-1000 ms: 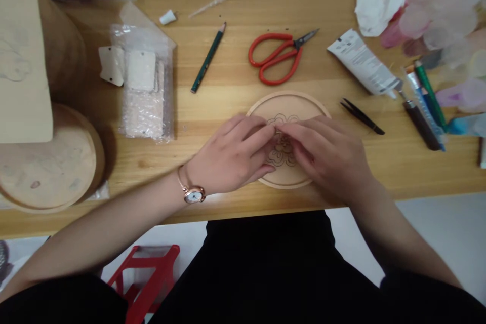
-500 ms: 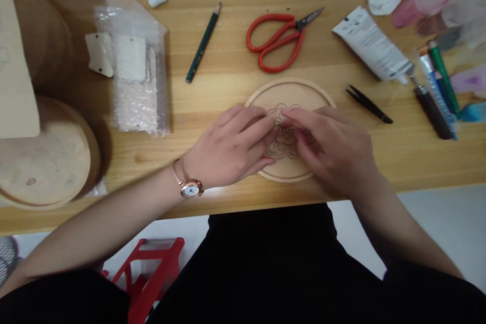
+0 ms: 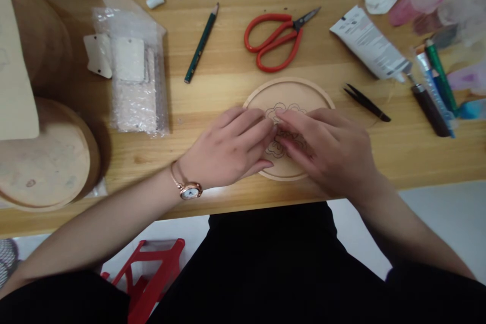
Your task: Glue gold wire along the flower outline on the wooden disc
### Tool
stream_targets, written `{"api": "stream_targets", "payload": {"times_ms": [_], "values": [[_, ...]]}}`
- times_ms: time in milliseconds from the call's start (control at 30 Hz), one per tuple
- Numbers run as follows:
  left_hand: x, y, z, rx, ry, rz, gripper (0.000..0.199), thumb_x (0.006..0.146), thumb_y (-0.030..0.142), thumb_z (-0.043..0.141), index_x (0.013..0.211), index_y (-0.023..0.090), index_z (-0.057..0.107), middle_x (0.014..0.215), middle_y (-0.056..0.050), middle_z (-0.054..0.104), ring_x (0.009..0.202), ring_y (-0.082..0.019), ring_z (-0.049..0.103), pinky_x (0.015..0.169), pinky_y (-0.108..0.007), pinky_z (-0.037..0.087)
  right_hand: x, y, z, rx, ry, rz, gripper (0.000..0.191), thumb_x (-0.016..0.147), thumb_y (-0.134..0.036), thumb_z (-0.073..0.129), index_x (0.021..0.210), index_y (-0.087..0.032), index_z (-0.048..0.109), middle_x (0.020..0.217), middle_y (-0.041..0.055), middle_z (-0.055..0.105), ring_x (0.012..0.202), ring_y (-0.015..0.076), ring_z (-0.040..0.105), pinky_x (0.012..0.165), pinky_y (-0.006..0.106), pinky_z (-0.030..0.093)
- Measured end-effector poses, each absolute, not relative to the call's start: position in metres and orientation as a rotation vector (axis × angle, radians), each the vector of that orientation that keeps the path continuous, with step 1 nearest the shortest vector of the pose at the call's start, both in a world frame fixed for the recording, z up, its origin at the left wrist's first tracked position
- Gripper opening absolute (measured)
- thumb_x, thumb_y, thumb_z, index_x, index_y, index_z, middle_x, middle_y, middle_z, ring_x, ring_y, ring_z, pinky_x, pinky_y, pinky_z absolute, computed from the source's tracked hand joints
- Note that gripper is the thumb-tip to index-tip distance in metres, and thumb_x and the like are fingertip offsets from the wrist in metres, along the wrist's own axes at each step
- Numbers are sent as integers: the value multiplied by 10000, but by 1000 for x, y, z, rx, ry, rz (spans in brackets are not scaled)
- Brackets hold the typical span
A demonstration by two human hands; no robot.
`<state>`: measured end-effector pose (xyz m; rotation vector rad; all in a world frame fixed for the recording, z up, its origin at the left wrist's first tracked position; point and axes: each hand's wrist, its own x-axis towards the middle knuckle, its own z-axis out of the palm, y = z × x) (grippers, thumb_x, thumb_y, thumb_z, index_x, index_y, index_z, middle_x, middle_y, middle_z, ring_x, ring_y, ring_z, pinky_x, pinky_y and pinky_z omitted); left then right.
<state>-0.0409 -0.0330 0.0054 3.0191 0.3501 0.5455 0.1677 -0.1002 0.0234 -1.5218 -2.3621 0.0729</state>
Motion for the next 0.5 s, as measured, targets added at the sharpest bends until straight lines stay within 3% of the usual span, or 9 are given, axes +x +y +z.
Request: {"api": "stream_targets", "payload": {"times_ms": [500], "values": [[-39, -32, 5, 3011, 371, 607, 460, 1003, 446, 433, 1162, 59, 622, 1116, -127, 686, 1076, -276, 626, 908, -416, 536, 161, -99, 24, -1641, -2225, 170, 300, 966, -241, 491, 1251, -233, 586, 854, 3, 744, 797, 179, 675, 706, 332, 516]]}}
